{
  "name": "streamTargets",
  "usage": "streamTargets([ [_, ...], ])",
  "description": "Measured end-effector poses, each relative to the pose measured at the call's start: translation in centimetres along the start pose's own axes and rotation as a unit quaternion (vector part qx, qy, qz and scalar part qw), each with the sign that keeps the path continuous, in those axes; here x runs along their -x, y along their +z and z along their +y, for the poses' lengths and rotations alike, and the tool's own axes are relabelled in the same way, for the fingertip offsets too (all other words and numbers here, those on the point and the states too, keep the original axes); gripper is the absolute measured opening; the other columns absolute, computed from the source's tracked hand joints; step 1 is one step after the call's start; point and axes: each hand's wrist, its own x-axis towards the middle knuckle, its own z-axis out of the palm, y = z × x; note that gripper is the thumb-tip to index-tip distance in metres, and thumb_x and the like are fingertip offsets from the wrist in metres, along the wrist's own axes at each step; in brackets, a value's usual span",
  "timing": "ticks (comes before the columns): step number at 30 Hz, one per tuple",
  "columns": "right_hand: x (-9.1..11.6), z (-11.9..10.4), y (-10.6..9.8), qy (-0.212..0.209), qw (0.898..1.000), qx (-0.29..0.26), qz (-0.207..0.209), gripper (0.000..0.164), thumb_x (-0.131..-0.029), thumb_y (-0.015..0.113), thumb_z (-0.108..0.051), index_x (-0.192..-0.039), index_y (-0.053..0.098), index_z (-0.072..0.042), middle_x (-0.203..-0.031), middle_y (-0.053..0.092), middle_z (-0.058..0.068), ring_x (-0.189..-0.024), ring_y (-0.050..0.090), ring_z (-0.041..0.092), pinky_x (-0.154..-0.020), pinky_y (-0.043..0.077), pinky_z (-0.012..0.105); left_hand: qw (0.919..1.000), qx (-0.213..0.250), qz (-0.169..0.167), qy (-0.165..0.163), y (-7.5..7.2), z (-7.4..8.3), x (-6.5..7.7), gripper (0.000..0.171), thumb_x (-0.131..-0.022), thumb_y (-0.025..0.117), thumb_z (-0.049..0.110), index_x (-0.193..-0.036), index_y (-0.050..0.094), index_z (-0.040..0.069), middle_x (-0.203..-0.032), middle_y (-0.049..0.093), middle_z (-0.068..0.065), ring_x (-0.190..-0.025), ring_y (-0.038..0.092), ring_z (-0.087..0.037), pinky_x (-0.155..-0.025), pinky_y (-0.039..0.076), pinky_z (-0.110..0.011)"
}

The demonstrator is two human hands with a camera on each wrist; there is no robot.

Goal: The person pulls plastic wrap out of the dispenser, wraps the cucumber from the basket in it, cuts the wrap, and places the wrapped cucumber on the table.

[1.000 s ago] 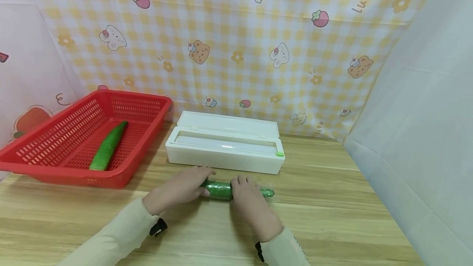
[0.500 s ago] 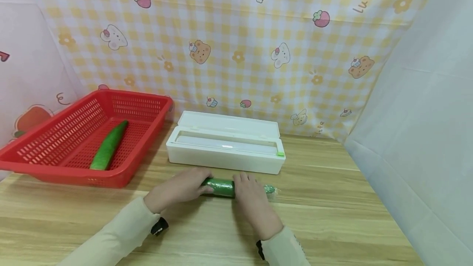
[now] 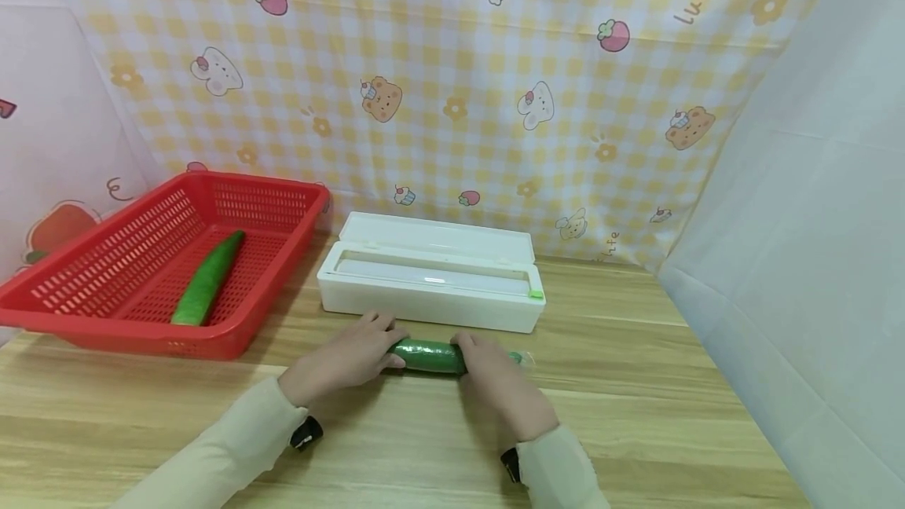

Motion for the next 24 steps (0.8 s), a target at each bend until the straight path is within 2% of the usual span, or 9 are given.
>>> streamTargets([
  [4, 0.2, 1.7, -0.5, -0.042, 0.999, -0.021, -0.005, 0.050, -0.076, 0.070, 0.002, -0.123, 0.054, -0.005, -0.113, 0.058, 0.015, -0.099, 0.059, 0.029, -0.082, 0.050, 0.044, 0.9999, 0.002, -0.011, 0.003, -0.4, 0.1, 0.2, 0.042, -0.091, 0.056, 0.035, -0.128, 0.055, 0.013, -0.109, 0.056, -0.007, -0.097, 0.051, -0.021, -0.082, 0.046, -0.038],
  [7, 0.3, 2.2, -1.6, -0.044, 0.996, -0.071, -0.029, 0.048, -0.080, 0.068, -0.004, -0.126, 0.053, -0.003, -0.112, 0.061, 0.014, -0.100, 0.059, 0.027, -0.084, 0.049, 0.044, 0.9994, 0.019, -0.029, 0.001, -0.8, 0.2, 0.3, 0.049, -0.089, 0.059, 0.038, -0.131, 0.051, 0.014, -0.117, 0.056, -0.009, -0.108, 0.052, -0.025, -0.092, 0.044, -0.043],
  [9, 0.6, 1.9, -2.7, -0.023, 0.993, -0.109, -0.040, 0.045, -0.084, 0.066, -0.010, -0.126, 0.052, -0.001, -0.111, 0.063, 0.014, -0.100, 0.059, 0.024, -0.085, 0.048, 0.042, 0.9989, 0.033, -0.033, 0.006, -1.0, 0.1, 0.3, 0.054, -0.086, 0.064, 0.040, -0.130, 0.050, 0.012, -0.119, 0.057, -0.008, -0.111, 0.052, -0.024, -0.096, 0.042, -0.043],
  [11, 0.9, 1.6, -3.9, -0.020, 0.991, -0.126, -0.038, 0.045, -0.086, 0.065, -0.017, -0.127, 0.052, -0.003, -0.107, 0.065, 0.010, -0.095, 0.060, 0.018, -0.081, 0.049, 0.036, 0.9982, 0.049, -0.026, 0.023, -1.1, 0.1, 0.2, 0.056, -0.082, 0.068, 0.040, -0.126, 0.050, 0.012, -0.117, 0.058, -0.005, -0.107, 0.053, -0.021, -0.094, 0.042, -0.041],
  [15, 1.8, 0.6, -6.1, -0.024, 0.989, -0.146, -0.015, 0.045, -0.087, 0.063, -0.029, -0.126, 0.053, -0.007, -0.103, 0.067, 0.005, -0.090, 0.060, 0.012, -0.074, 0.049, 0.027, 0.9942, 0.083, 0.009, 0.067, -1.5, 0.0, 0.0, 0.044, -0.081, 0.071, 0.036, -0.115, 0.052, 0.017, -0.100, 0.059, 0.004, -0.088, 0.053, -0.012, -0.078, 0.045, -0.031],
  [18, 2.4, 0.3, -7.6, -0.028, 0.982, -0.183, 0.045, 0.041, -0.092, 0.057, -0.027, -0.127, 0.051, -0.006, -0.103, 0.066, 0.007, -0.089, 0.061, 0.010, -0.074, 0.051, 0.025, 0.9870, 0.138, 0.025, 0.078, -2.3, -0.2, 0.0, 0.040, -0.083, 0.069, 0.035, -0.116, 0.052, 0.020, -0.096, 0.057, 0.007, -0.084, 0.051, -0.009, -0.073, 0.044, -0.028],
  [19, 2.7, 0.3, -8.1, -0.026, 0.977, -0.195, 0.078, 0.038, -0.095, 0.052, -0.025, -0.128, 0.051, -0.006, -0.105, 0.066, 0.007, -0.091, 0.060, 0.009, -0.075, 0.051, 0.023, 0.9829, 0.164, 0.027, 0.080, -2.6, -0.2, 0.0, 0.041, -0.083, 0.068, 0.035, -0.118, 0.051, 0.020, -0.098, 0.057, 0.007, -0.084, 0.051, -0.009, -0.074, 0.044, -0.028],
  [21, 3.1, 0.4, -9.0, -0.022, 0.959, -0.239, 0.151, 0.034, -0.100, 0.042, -0.022, -0.129, 0.048, -0.004, -0.110, 0.064, 0.011, -0.095, 0.060, 0.008, -0.080, 0.049, 0.021, 0.9734, 0.212, 0.031, 0.081, -3.3, -0.3, 0.1, 0.044, -0.085, 0.067, 0.036, -0.123, 0.049, 0.022, -0.101, 0.056, 0.006, -0.087, 0.052, -0.011, -0.075, 0.045, -0.030],
  [24, 3.6, 0.5, -10.0, -0.015, 0.914, -0.335, 0.230, 0.035, -0.103, 0.029, -0.024, -0.129, 0.043, -0.005, -0.119, 0.060, 0.008, -0.104, 0.057, 0.005, -0.086, 0.045, 0.015, 0.9546, 0.282, 0.033, 0.089, -4.2, -0.4, 0.3, 0.047, -0.086, 0.065, 0.036, -0.127, 0.046, 0.025, -0.105, 0.056, 0.004, -0.090, 0.052, -0.012, -0.077, 0.045, -0.032],
])
